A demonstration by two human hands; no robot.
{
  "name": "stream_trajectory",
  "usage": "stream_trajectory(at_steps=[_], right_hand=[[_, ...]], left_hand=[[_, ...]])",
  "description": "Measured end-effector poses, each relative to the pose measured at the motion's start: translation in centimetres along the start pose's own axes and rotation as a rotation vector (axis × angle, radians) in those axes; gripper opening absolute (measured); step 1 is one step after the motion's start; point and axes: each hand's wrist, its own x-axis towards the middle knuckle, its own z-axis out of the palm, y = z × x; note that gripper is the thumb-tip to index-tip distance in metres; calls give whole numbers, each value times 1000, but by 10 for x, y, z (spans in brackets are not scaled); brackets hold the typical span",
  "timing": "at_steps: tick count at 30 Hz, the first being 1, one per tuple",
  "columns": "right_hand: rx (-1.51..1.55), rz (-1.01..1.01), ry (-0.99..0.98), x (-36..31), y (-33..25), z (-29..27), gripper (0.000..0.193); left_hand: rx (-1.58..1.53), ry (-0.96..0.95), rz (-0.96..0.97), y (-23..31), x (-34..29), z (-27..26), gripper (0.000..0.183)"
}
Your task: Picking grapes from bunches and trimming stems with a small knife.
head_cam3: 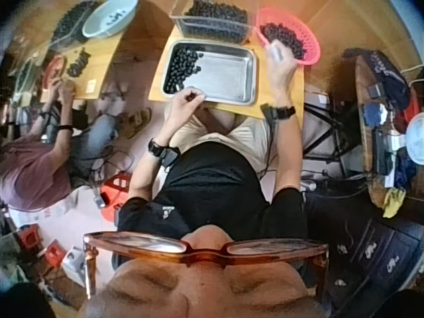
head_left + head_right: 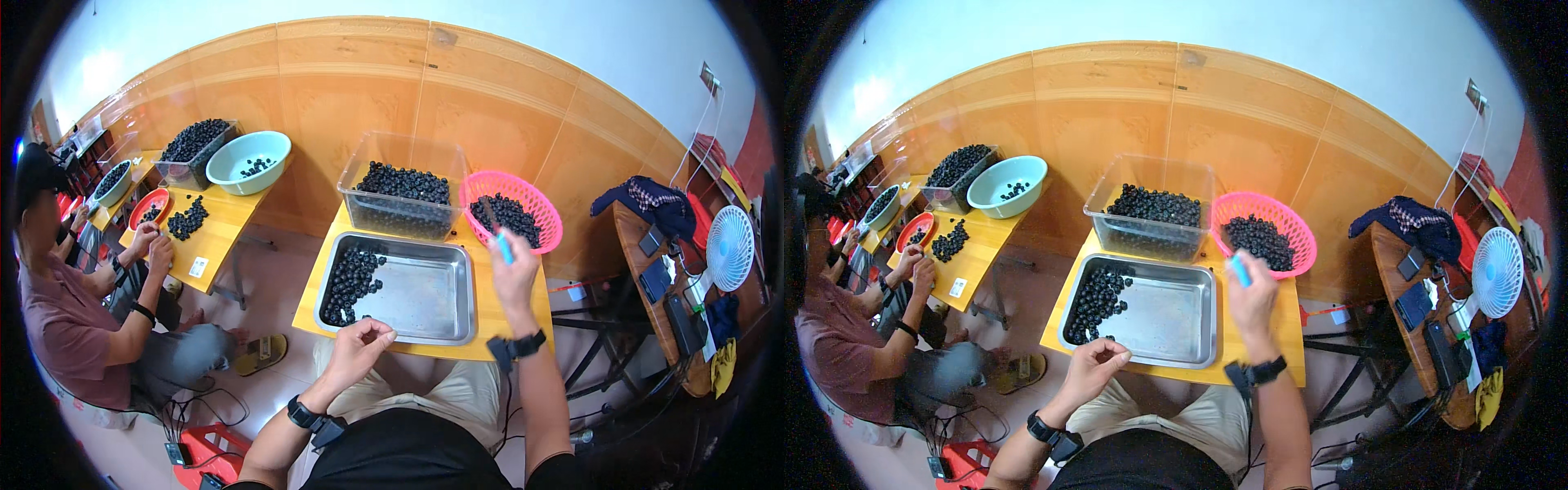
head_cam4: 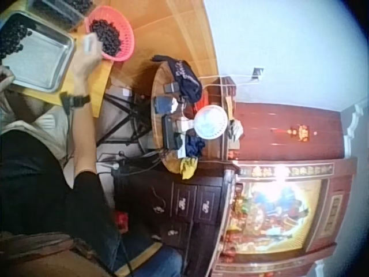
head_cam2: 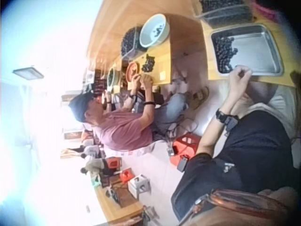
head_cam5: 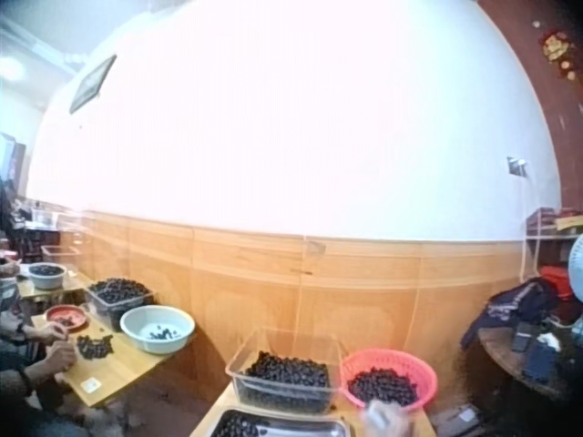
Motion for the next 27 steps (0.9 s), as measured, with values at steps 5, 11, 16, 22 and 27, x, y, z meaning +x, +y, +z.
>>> stream_trajectory(at_steps=[5,11,16,22,27], right_hand=[[-231,-16,166,34,76,-10,40],[58,103,10,-28,45,-1,37],[145,231,-125,-69,5,-7,34],[259,296,-163,-93,-5,-26,27],[295,353,-187,-104,-9,-27,23]], left_hand=[[498,77,249,5,26,-4,14],[953,89,450,2,78,-20,14],[1240,-46,462,-23,115,-20,17],[1374,-105,507,-33,130,-14,13],[1355,-112,568,-37,132,-13,11]])
